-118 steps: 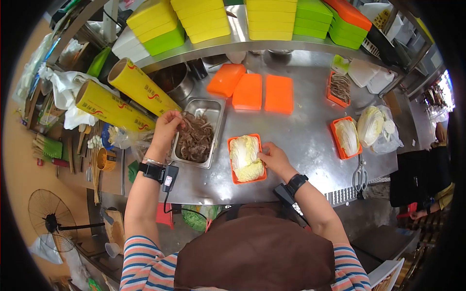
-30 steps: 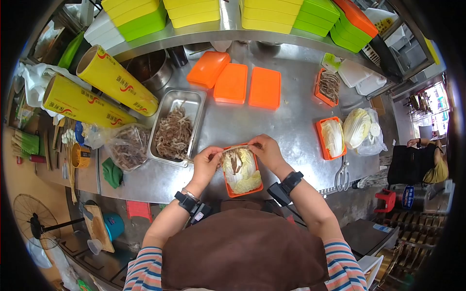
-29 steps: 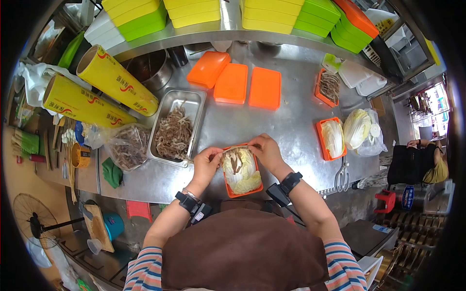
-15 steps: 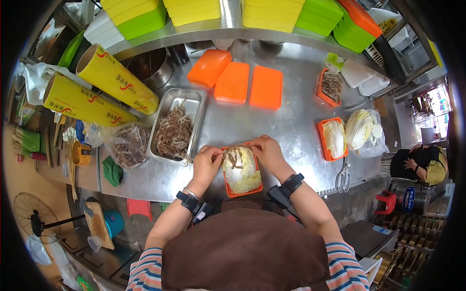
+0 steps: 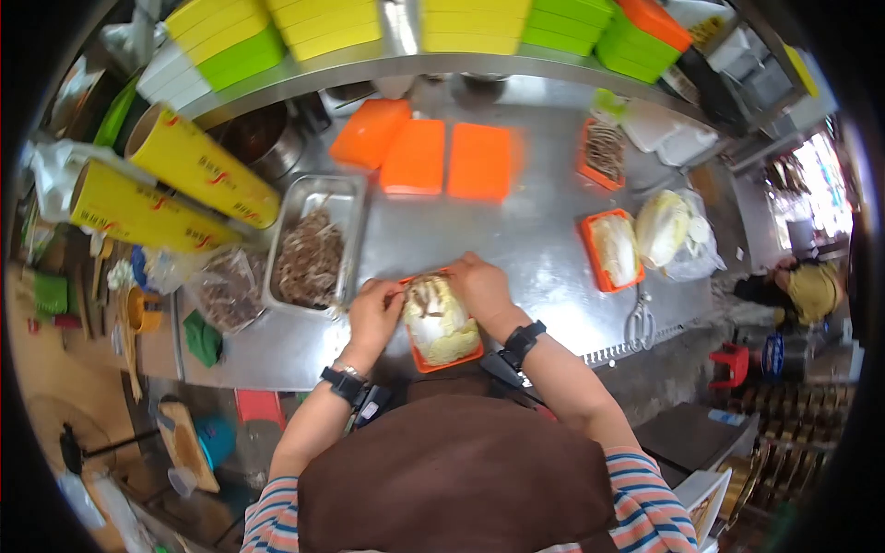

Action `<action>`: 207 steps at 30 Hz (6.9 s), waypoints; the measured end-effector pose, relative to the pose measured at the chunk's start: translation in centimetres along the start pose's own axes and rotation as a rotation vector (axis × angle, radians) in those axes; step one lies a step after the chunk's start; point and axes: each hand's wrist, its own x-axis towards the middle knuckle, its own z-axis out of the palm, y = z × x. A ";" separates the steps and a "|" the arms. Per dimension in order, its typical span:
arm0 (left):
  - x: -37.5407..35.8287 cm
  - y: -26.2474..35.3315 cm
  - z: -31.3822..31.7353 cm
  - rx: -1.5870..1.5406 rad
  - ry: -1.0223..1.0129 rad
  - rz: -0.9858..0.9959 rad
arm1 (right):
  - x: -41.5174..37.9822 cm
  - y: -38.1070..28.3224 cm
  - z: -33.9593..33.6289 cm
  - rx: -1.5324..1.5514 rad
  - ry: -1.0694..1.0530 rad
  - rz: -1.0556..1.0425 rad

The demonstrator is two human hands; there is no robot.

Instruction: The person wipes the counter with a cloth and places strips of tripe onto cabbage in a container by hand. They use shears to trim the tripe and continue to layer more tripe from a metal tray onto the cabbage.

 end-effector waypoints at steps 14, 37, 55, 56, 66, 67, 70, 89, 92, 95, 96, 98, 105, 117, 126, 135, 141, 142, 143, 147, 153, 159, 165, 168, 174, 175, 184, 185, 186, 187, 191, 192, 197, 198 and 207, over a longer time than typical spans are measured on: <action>0.1 -0.1 -0.3 0.045 -0.062 0.034 | -5.5 4.4 -6.8 0.209 0.234 0.106; -0.1 -0.8 -2.3 0.031 -0.196 -0.095 | -23.4 8.0 -17.8 1.001 0.094 0.903; -1.0 -1.7 -1.7 -0.049 -0.052 0.032 | -6.7 -6.7 -9.0 1.098 -0.907 0.808; -1.0 -1.6 -1.7 -0.054 -0.041 0.037 | -6.7 -6.8 -8.7 1.095 -0.906 0.807; -1.1 -1.1 -2.2 -0.069 -0.059 0.022 | -7.5 -6.6 -8.4 1.053 -0.856 0.748; -1.3 -0.9 -2.5 -0.073 -0.062 0.013 | -7.8 -6.4 -9.2 1.051 -0.851 0.745; -1.5 -0.4 -3.5 -0.100 -0.077 0.001 | -9.4 -4.9 -12.4 0.928 -0.598 0.727; -2.2 2.3 -6.1 -0.315 -0.078 -0.001 | 0.6 -8.9 -2.7 0.929 -0.366 -0.120; -2.5 1.7 -6.6 -0.316 -0.101 -0.002 | 0.8 -9.1 -2.5 1.003 -0.507 0.032; -1.8 1.5 -8.3 -0.201 -0.212 0.110 | 0.5 -9.1 -2.9 0.945 -0.541 -0.018; -1.4 1.2 -9.0 -0.096 -0.278 0.220 | 0.3 -9.4 -3.7 0.846 -0.485 -0.057; -0.5 -0.6 -9.5 -0.108 -0.290 0.235 | 0.0 -9.6 -4.9 0.745 -0.429 -0.098; 1.2 -2.3 -11.6 0.016 -0.333 0.380 | -0.7 -9.1 -6.5 0.700 -0.339 -0.062; -2.4 4.0 -10.2 -0.135 -0.376 0.197 | -4.0 -4.8 -11.0 0.733 -0.260 0.088; -2.4 3.4 -7.5 -0.250 -0.472 0.093 | -4.3 -1.7 -9.3 0.867 -0.327 0.198; -0.9 0.7 -1.2 -0.377 -0.018 -0.120 | -1.0 2.5 -1.3 1.043 -0.153 0.325; -1.0 -1.1 0.5 -0.335 -0.005 -0.164 | -0.8 2.1 0.0 0.907 -0.054 0.353; -1.0 -1.4 0.8 -0.317 -0.042 -0.149 | -0.9 1.9 -0.2 0.673 -0.020 0.236; -0.9 -1.2 0.7 -0.317 -0.041 -0.150 | -0.9 1.6 -0.6 0.438 0.014 0.120; -0.6 0.2 0.0 -0.093 -0.027 -0.033 | -0.9 0.1 -1.1 0.179 0.032 0.021; -0.7 0.5 -0.7 0.048 -0.029 0.035 | -0.7 -0.5 -0.4 -0.084 0.020 -0.055; -0.8 -0.1 -0.9 -0.003 -0.068 0.016 | -0.8 -1.3 -1.2 -0.271 -0.018 -0.178; -0.4 -1.1 -1.1 -0.144 -0.143 -0.124 | -4.1 -0.1 -4.7 0.010 0.183 -0.012; 0.2 -2.1 -1.9 -0.215 -0.211 -0.165 | -7.7 3.5 -7.3 -0.037 0.220 0.191; -0.2 -2.5 -2.4 -0.180 -0.343 -0.073 | -14.3 8.1 -6.5 -0.226 0.004 0.560; -0.3 -2.0 -2.4 -0.158 -0.311 -0.072 | -14.5 8.4 -6.1 -0.252 0.006 0.530; -0.7 -1.7 -2.3 -0.036 -0.284 -0.087 | -13.3 7.3 -7.9 0.130 -0.025 0.694; -0.8 -1.9 -2.3 -0.085 -0.258 -0.083 | -13.2 6.7 -7.9 0.237 0.000 0.721; -0.8 -2.0 -2.2 -0.087 -0.262 -0.082 | -13.3 6.5 -7.4 0.236 0.001 0.726; -0.7 -2.1 -2.2 -0.074 -0.282 -0.092 | -13.5 6.5 -6.6 -0.015 0.080 0.523; -0.7 -1.8 -2.2 -0.092 -0.293 -0.104 | -13.3 6.5 -6.0 -0.165 0.025 0.517; -0.7 -1.6 -2.3 -0.091 -0.292 -0.102 | -13.2 6.4 -6.2 -0.064 -0.039 0.626; -0.6 -1.6 -2.4 -0.125 -0.299 -0.096 | -13.4 1.9 -10.1 0.722 -0.069 0.672; -0.6 -1.8 -2.3 -0.127 -0.301 -0.098 | -12.8 -0.7 -11.8 0.946 -0.206 0.696; -0.6 -2.4 -2.2 -0.174 -0.257 -0.061 | -8.9 -6.1 -9.9 1.040 -0.845 0.710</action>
